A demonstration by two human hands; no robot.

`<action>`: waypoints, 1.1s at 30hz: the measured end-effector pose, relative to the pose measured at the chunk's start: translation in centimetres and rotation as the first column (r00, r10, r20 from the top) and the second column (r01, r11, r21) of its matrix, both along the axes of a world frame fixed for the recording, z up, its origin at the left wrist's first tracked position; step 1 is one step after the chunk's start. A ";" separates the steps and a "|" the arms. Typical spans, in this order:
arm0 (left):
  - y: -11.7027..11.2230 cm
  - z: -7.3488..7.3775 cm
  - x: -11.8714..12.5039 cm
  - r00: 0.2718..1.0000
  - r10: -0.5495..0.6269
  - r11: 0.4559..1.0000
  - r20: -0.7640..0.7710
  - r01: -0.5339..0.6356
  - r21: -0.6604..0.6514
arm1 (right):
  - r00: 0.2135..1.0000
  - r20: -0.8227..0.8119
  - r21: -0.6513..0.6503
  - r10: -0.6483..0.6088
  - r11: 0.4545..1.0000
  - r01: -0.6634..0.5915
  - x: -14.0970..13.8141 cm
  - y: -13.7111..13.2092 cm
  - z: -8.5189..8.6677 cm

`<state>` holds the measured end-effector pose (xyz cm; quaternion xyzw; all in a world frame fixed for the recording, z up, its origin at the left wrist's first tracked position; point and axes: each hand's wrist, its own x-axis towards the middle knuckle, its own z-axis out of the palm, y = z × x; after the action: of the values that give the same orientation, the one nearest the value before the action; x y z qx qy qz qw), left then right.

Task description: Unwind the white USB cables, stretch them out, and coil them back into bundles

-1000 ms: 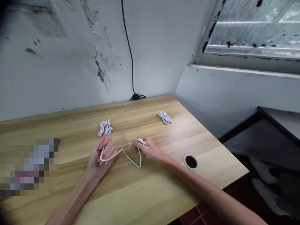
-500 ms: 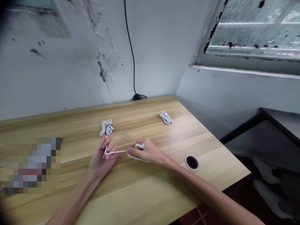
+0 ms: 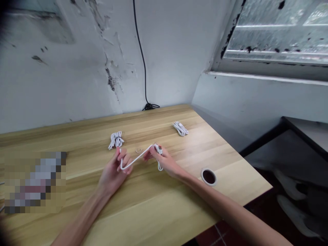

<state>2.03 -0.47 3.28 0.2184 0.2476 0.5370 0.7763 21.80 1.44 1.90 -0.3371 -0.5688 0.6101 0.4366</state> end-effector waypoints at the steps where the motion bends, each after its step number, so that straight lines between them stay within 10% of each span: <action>1: -0.1 -0.1 0.2 0.998 0.003 1.000 -0.061 -0.003 0.015 | 0.991 -0.130 -0.093 0.022 0.995 -0.034 -0.1 0.1 0.1; 7: -0.4 -1.6 1.5 0.881 0.109 0.986 -0.460 -0.036 0.164 | 0.826 -0.546 -0.454 -0.141 0.878 -0.150 0.7 1.5 -0.8; 15: -1.6 -1.0 2.3 0.715 0.152 0.939 -0.683 0.112 0.326 | 0.918 -0.395 -0.324 -0.012 0.938 -0.127 0.3 0.9 -0.1; 21: -2.2 -0.6 2.0 0.579 0.381 0.891 -0.720 -0.022 0.453 | 0.880 -0.440 -0.410 0.180 0.831 -0.375 -0.6 -0.6 0.1; 33: -2.2 -2.2 2.1 0.176 0.820 0.514 -0.545 0.193 0.836 | 0.884 -0.365 -0.397 0.291 0.810 -0.431 -0.2 -0.4 -1.1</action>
<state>4.12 -2.66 1.13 0.7280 0.4425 0.5092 0.1221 21.61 1.00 0.79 -0.2246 -0.3892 0.8434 0.2946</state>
